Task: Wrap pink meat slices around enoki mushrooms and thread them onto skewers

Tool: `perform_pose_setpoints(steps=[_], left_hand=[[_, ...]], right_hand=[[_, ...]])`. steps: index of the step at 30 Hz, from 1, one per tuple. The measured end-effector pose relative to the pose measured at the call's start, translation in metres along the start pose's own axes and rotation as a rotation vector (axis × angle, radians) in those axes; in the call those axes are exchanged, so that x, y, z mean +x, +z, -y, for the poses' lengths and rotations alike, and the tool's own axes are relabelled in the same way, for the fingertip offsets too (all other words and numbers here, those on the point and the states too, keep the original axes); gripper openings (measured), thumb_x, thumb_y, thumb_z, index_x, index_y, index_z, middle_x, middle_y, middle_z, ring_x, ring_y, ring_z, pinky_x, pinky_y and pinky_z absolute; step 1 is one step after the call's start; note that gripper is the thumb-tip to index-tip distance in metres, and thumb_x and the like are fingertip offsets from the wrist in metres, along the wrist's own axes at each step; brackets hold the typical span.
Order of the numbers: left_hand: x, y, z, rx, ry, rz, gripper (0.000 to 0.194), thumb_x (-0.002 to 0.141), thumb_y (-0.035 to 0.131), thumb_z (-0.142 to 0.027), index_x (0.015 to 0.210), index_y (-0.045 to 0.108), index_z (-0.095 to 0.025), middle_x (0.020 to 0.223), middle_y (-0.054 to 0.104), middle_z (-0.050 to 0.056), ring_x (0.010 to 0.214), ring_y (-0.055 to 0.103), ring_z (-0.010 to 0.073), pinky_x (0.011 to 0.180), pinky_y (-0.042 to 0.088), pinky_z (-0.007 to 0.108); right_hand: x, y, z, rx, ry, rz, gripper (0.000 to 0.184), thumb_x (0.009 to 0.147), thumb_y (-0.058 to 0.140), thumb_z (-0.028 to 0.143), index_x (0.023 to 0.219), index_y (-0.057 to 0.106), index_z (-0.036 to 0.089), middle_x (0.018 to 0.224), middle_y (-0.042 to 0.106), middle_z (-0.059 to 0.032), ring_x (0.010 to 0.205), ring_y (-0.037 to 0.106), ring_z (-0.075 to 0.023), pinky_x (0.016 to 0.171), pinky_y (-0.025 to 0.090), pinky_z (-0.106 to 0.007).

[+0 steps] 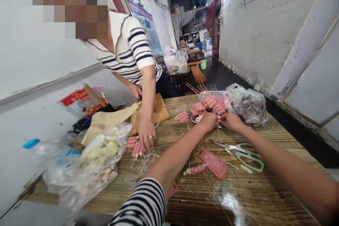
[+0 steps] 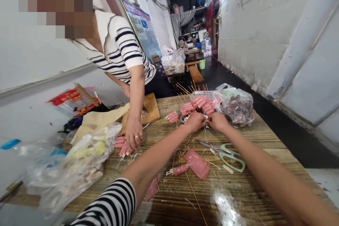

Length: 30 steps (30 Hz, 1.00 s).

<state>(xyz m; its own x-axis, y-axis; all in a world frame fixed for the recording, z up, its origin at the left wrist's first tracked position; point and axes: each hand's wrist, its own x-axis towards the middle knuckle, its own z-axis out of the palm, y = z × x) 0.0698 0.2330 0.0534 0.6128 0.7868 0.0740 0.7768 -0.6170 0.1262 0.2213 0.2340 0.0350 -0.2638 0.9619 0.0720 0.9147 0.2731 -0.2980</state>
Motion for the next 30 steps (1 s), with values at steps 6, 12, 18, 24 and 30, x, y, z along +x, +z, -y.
perform_pose_setpoints(steps=[6, 12, 18, 24, 30], left_hand=[[-0.004, -0.001, 0.007, -0.056, 0.056, -0.041, 0.022, 0.085, 0.053, -0.015, 0.082, 0.074, -0.009, 0.087, 0.074, 0.013, 0.078, 0.065, 0.0182, 0.070, 0.044, 0.024], [-0.008, -0.018, 0.021, -0.133, 0.053, -0.115, 0.026, 0.090, 0.051, -0.019, 0.082, 0.074, -0.010, 0.083, 0.074, 0.008, 0.074, 0.063, 0.0135, 0.068, 0.040, 0.021], [-0.010, -0.025, 0.030, -0.172, 0.030, -0.132, 0.023, 0.088, 0.055, -0.022, 0.082, 0.075, -0.013, 0.081, 0.075, 0.004, 0.072, 0.062, 0.0125, 0.068, 0.040, 0.020], [-0.004, -0.016, 0.018, -0.126, 0.006, -0.082, 0.022, 0.085, 0.055, -0.019, 0.084, 0.076, -0.013, 0.082, 0.074, 0.008, 0.073, 0.063, 0.0159, 0.066, 0.041, 0.023], [0.002, -0.013, 0.006, -0.054, -0.004, -0.001, 0.023, 0.081, 0.055, -0.012, 0.079, 0.077, -0.009, 0.079, 0.073, 0.014, 0.070, 0.064, 0.0209, 0.065, 0.044, 0.028]], right_hand=[[0.009, 0.002, 0.004, 0.008, 0.076, 0.036, 0.015, 0.072, 0.065, 0.031, 0.064, 0.069, 0.019, 0.065, 0.067, -0.0053, 0.060, 0.058, -0.0166, 0.054, 0.037, -0.026], [0.014, 0.007, -0.004, 0.071, 0.055, 0.036, 0.013, 0.066, 0.069, 0.029, 0.059, 0.065, 0.018, 0.056, 0.061, -0.0004, 0.054, 0.053, -0.0122, 0.051, 0.035, -0.023], [0.014, 0.007, -0.009, 0.107, 0.033, 0.006, 0.013, 0.066, 0.068, 0.031, 0.062, 0.067, 0.019, 0.054, 0.059, 0.0015, 0.054, 0.051, -0.0117, 0.053, 0.035, -0.022], [0.004, 0.004, -0.009, 0.107, 0.015, -0.012, 0.013, 0.074, 0.061, 0.027, 0.075, 0.073, 0.020, 0.070, 0.067, -0.0003, 0.063, 0.056, -0.0128, 0.059, 0.037, -0.023], [-0.001, -0.001, -0.003, 0.080, 0.006, 0.003, 0.020, 0.078, 0.059, 0.032, 0.074, 0.072, 0.018, 0.071, 0.068, -0.0029, 0.066, 0.057, -0.0147, 0.059, 0.036, -0.025]])
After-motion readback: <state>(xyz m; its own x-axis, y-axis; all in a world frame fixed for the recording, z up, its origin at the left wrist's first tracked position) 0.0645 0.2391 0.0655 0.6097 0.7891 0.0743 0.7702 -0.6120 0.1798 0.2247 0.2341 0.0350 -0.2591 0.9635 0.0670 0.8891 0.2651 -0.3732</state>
